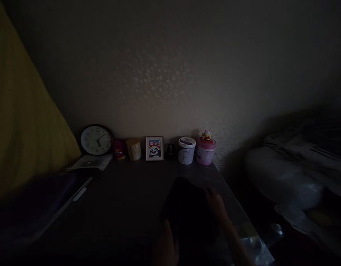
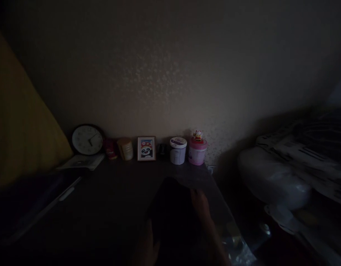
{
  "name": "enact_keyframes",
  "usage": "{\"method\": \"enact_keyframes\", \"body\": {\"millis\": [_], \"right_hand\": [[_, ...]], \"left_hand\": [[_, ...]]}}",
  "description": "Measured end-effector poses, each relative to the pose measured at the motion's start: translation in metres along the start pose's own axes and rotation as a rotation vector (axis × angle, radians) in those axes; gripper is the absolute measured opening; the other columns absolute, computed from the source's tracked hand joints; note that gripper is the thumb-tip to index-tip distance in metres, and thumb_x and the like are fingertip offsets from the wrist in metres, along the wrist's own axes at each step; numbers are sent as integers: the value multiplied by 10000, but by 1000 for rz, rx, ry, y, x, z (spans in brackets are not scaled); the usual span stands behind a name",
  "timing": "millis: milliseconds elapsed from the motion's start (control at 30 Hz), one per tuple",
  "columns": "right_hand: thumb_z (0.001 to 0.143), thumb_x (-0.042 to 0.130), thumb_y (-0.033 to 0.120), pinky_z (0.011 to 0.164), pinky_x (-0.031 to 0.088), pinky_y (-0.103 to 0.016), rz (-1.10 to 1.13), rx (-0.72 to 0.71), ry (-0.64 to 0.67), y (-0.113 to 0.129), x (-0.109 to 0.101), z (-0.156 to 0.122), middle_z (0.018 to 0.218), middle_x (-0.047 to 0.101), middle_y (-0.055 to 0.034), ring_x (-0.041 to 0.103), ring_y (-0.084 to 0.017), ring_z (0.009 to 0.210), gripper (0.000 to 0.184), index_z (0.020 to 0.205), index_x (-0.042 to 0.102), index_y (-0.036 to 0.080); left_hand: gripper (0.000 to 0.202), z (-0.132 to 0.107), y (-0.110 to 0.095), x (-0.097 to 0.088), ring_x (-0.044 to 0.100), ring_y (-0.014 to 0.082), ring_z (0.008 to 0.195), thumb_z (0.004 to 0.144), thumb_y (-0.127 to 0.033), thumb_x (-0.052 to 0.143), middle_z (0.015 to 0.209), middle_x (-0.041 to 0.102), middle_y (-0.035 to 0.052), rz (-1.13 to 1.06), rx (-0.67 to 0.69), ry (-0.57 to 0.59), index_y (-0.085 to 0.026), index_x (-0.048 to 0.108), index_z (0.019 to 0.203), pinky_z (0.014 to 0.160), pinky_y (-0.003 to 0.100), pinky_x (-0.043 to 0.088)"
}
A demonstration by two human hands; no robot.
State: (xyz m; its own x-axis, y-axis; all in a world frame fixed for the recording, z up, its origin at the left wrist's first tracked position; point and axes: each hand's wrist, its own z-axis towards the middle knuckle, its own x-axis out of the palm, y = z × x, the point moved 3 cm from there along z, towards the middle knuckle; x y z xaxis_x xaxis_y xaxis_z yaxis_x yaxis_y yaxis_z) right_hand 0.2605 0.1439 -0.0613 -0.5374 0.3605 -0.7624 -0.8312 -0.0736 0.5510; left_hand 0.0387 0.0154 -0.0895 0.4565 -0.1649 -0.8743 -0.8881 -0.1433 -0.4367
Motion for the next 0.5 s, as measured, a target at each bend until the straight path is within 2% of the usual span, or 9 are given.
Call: {"method": "enact_keyframes", "body": {"millis": [100,167,267,400,500], "right_hand": [[816,381,396,773,449,-294,87,66,10,-9,-4,-34,984,660,-96,612,-214,904,377,998,624,173],[813,379,430,768,452,-297,144,99,25,-7,-5,-52,986,662,-88,613,-218,910,394,998,624,182],[794,400,452,756,458,-305,220,138,22,0,-9,-70,971,666,-88,616,-228,903,396,973,628,182],[743,462,500,718,475,-304,355,214,17,6,-10,-80,925,674,-80,625,-231,868,422,972,617,181],[708,509,507,735,478,-316,471,211,13,12,-7,-80,947,664,-92,618,-235,881,472,1010,593,155]], "left_hand": [[527,3,-5,0,542,189,1060,867,-189,350,1229,512,186,2,-3,-16,-30,221,1353,871,270,420],[535,3,-7,0,568,194,1021,866,-165,308,1244,494,210,2,-6,-18,2,173,1356,832,264,434],[541,3,-8,-1,599,185,952,859,-162,314,1212,525,202,-17,22,-22,-5,171,1356,780,256,448],[537,3,-8,-2,590,188,976,862,-167,317,1168,556,208,-35,36,-37,14,186,1350,801,259,438],[524,4,-7,-2,594,179,964,869,-249,374,1125,591,160,-78,5,-28,-59,258,1343,806,281,445]]}}
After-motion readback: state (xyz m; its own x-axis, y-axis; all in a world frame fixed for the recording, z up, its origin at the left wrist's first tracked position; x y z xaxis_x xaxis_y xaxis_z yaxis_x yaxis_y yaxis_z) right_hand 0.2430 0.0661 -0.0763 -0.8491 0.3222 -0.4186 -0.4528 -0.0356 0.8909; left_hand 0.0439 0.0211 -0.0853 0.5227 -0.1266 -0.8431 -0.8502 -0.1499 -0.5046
